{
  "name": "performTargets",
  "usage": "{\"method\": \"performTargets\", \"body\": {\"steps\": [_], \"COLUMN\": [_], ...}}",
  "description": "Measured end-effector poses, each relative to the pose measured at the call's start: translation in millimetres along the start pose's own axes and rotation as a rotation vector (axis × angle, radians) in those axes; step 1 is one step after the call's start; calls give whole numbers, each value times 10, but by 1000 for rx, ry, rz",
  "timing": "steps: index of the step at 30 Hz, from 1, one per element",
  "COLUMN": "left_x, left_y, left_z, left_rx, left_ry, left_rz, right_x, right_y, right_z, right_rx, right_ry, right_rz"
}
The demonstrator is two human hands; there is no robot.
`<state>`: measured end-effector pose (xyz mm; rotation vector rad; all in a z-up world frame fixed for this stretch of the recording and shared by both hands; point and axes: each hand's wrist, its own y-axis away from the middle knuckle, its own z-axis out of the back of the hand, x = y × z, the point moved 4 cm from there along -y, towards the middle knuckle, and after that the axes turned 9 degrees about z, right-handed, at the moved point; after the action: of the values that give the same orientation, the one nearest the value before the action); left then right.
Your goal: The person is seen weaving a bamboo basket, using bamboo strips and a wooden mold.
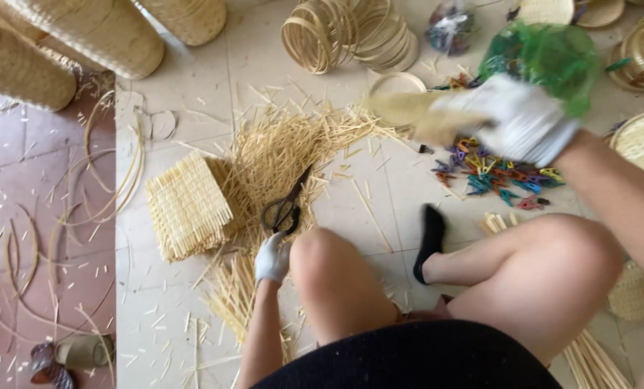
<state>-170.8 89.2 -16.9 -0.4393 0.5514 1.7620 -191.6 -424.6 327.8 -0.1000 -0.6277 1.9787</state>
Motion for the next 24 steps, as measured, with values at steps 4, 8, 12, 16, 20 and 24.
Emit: {"method": "performTargets", "body": {"steps": [4, 8, 12, 16, 20, 24], "left_x": [-718, -1078, -940, -1065, -444, -335], "left_y": [-355, -460, -345, 44, -646, -1536], "left_z": [-596, -1562, -2801, -2995, -3563, -2214], "left_rx": [220, 722, 1168, 1573, 1076, 921], "left_ry": [92, 192, 261, 172, -323, -464], "left_rz": [-176, -323, -337, 48, -1394, 92], "right_x": [-80, -378, -429, -522, -654, -696], "right_y": [47, 155, 98, 108, 172, 249], "right_z": [-660, -1604, -2191, -2640, -3225, -3597], "right_rx": [294, 397, 522, 378, 273, 215], "right_ry": [96, 41, 66, -53, -83, -119], "right_rz": [427, 430, 365, 407, 511, 608]}}
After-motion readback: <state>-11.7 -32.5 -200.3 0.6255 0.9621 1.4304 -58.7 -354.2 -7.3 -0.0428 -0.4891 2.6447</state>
